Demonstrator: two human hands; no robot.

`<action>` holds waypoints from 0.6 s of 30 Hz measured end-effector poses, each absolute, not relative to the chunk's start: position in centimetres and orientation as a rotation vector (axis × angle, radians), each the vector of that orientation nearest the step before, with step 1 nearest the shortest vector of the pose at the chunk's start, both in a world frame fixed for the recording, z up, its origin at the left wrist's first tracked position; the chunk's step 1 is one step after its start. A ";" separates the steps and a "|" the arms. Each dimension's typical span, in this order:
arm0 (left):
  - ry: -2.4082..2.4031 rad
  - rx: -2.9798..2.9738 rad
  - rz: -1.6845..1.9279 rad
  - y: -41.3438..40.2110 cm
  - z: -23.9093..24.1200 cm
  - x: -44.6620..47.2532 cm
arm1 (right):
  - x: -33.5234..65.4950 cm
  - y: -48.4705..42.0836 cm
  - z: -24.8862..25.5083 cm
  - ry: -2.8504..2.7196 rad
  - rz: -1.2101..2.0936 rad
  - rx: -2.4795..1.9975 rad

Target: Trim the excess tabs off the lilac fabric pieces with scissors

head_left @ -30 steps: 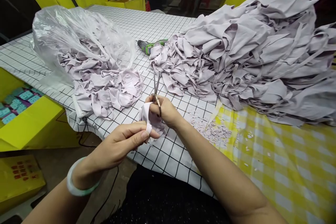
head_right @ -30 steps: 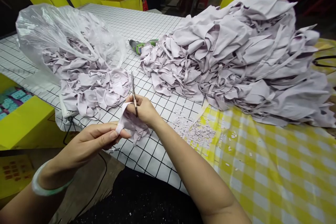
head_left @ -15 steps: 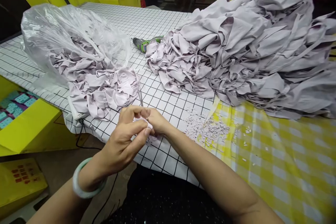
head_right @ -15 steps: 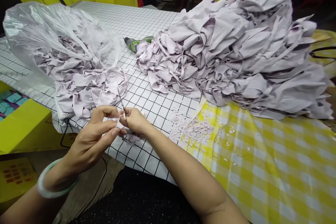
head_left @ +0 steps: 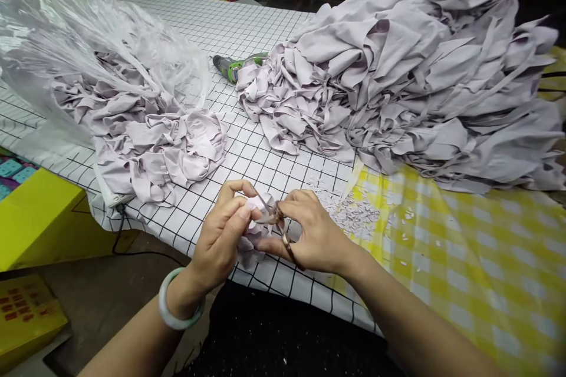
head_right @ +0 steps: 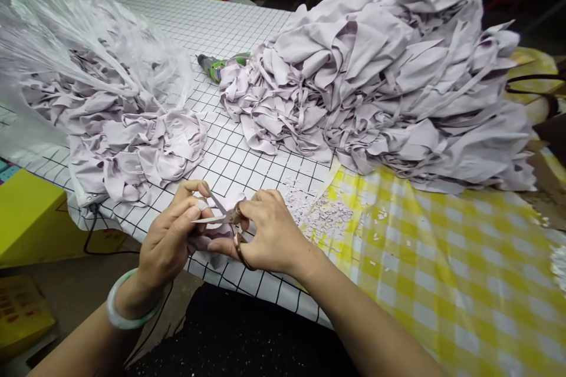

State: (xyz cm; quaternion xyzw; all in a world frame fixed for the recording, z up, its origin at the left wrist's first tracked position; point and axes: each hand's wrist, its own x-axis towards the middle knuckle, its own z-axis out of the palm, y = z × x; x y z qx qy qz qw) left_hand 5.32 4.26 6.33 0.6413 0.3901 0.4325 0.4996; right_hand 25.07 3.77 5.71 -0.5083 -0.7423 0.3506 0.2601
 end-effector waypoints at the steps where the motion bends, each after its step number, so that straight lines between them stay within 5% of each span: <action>1: 0.923 1.601 1.046 4.3 6.3 5.5 | 25.1 3.6 5.8 -2.042 0.913 -1.375; 18: 0.818 1.710 1.016 4.0 6.1 6.5 | 25.8 3.0 6.8 -2.084 0.861 -1.354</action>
